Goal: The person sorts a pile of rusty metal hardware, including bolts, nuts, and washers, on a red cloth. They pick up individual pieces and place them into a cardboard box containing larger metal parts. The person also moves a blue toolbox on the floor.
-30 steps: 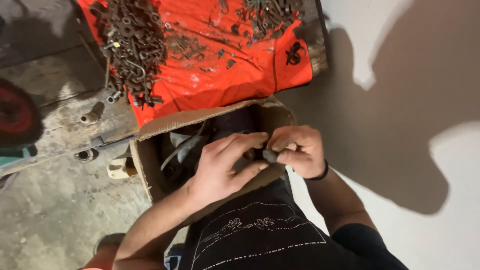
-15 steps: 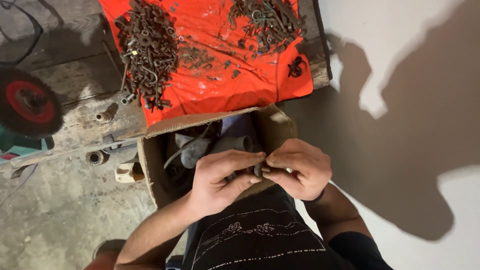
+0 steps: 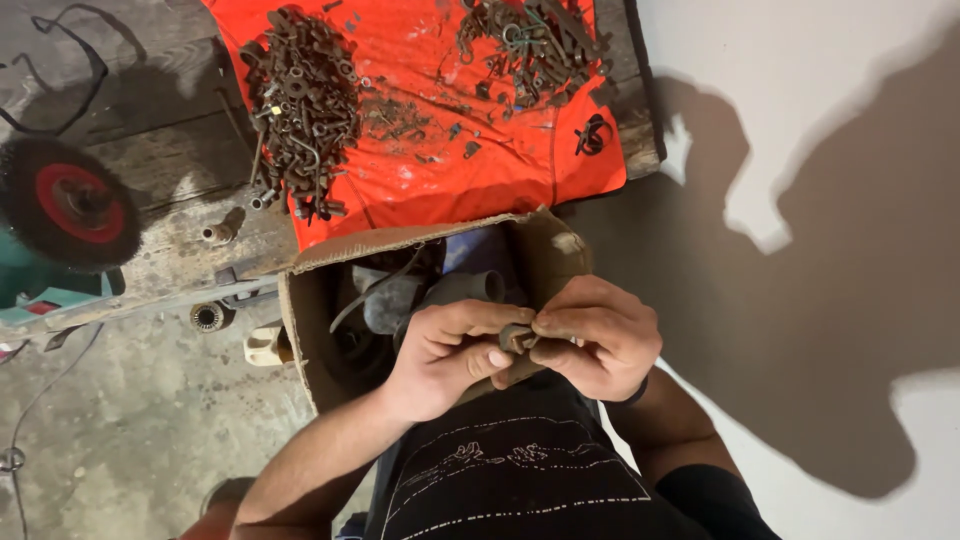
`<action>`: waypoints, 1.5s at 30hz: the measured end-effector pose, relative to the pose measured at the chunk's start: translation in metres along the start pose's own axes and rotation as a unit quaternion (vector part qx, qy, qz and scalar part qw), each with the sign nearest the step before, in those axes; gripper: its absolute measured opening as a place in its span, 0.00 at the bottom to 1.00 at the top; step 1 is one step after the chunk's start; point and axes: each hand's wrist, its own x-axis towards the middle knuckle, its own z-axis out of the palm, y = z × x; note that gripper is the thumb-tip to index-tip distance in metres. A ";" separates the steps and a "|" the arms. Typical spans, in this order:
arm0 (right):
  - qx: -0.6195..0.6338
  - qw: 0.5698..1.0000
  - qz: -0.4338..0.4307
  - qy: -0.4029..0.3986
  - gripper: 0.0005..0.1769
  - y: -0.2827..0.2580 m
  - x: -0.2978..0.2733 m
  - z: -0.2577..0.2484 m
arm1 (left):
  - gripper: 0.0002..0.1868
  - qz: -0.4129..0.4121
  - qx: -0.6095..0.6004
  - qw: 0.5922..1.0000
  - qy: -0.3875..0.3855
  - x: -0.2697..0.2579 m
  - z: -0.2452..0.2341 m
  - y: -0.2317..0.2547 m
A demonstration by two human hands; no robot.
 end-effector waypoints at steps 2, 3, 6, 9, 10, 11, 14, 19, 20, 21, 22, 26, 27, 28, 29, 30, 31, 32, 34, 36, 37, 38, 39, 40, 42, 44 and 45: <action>0.002 1.000 0.004 0.000 0.16 0.000 -0.001 -0.001 | 0.19 -0.009 -0.013 1.000 0.000 0.001 0.001 -0.001; 0.004 1.000 0.006 -0.001 0.15 -0.001 -0.001 -0.002 | 0.19 -0.015 -0.027 1.000 -0.001 0.002 0.001 -0.001; 0.001 1.000 0.012 -0.003 0.15 -0.003 -0.001 -0.003 | 0.20 -0.017 -0.036 0.999 -0.005 0.002 0.000 -0.005; -0.002 1.000 0.021 -0.005 0.15 -0.004 -0.003 -0.003 | 0.20 -0.018 -0.049 0.999 -0.002 0.002 0.000 -0.005; -0.002 1.000 0.021 -0.005 0.15 -0.004 -0.003 -0.003 | 0.20 -0.019 -0.049 0.999 -0.002 0.002 0.000 -0.006; -0.008 1.000 0.027 -0.004 0.14 -0.004 -0.003 -0.002 | 0.20 -0.021 -0.055 0.998 -0.001 0.002 -0.001 -0.007; -0.016 0.999 0.037 -0.003 0.13 -0.005 -0.004 0.000 | 0.20 -0.025 -0.070 0.997 0.005 0.000 -0.003 -0.010; -0.013 0.999 0.037 -0.007 0.12 -0.003 0.000 0.005 | 0.20 -0.028 -0.081 0.996 0.020 -0.002 -0.008 -0.014; -0.018 1.000 0.022 -0.006 0.13 -0.003 0.003 0.007 | 0.19 -0.023 -0.082 0.996 0.024 -0.003 -0.008 -0.015; -0.023 1.000 0.008 -0.007 0.14 -0.003 0.005 0.010 | 0.18 -0.018 -0.083 0.996 0.029 -0.003 -0.009 -0.015; -0.023 1.000 0.008 -0.008 0.14 -0.002 0.006 0.011 | 0.18 -0.017 -0.084 0.996 0.029 -0.003 -0.009 -0.015; -0.070 0.997 -0.041 0.005 0.14 0.004 0.004 0.013 | 0.15 0.023 0.017 0.999 0.031 0.001 -0.007 -0.003; -0.085 0.995 -0.043 0.008 0.14 0.006 0.002 0.013 | 0.15 0.045 0.106 0.993 0.033 0.003 -0.006 0.003; -0.085 0.995 -0.043 0.006 0.14 0.005 0.002 0.012 | 0.15 0.047 0.106 0.993 0.034 0.007 -0.004 0.016; -0.090 0.996 -0.017 -0.009 0.14 0.004 0.001 0.010 | 0.16 0.101 0.234 0.966 0.037 0.012 -0.002 0.028; -0.096 0.995 0.009 -0.021 0.14 0.003 0.001 0.008 | 0.17 0.153 0.358 0.920 0.037 0.016 -0.001 0.040; -0.096 0.995 0.009 -0.022 0.14 0.004 0.000 0.007 | 0.17 0.153 0.357 0.921 0.037 0.017 -0.001 0.040; -0.095 0.994 0.033 -0.034 0.14 0.004 -0.002 0.007 | 0.17 0.189 0.414 0.890 0.036 0.017 -0.002 0.041; -0.094 0.993 0.056 -0.047 0.14 0.007 -0.005 0.007 | 0.17 0.225 0.469 0.854 0.035 0.016 -0.004 0.037; -0.091 0.993 0.067 -0.034 0.14 0.013 -0.011 0.009 | 0.15 0.222 0.469 0.854 0.040 0.015 -0.006 0.029; -0.091 0.993 0.068 -0.035 0.14 0.014 -0.012 0.010 | 0.15 0.222 0.468 0.854 0.041 0.014 -0.005 0.024; -0.096 0.994 0.058 -0.021 0.13 0.016 -0.014 0.012 | 0.13 0.222 0.452 0.862 0.053 0.014 -0.005 0.019; -0.101 0.994 0.047 -0.007 0.13 0.017 -0.016 0.013 | 0.12 0.222 0.435 0.870 0.065 0.014 -0.005 0.014; -0.101 0.994 0.049 -0.007 0.13 0.018 -0.017 0.016 | 0.12 0.220 0.435 0.871 0.065 0.013 -0.004 0.011; -0.128 0.991 -0.014 0.026 0.13 0.021 -0.019 0.022 | 0.08 0.234 0.409 0.878 0.086 0.013 -0.003 0.006; -0.140 0.987 -0.062 0.043 0.13 0.028 -0.026 0.024 | 0.07 0.248 0.401 0.878 0.085 0.011 -0.003 0.000; -0.152 0.980 -0.110 0.059 0.13 0.032 -0.029 0.025 | 0.06 0.263 0.393 0.877 0.083 0.011 -0.003 -0.003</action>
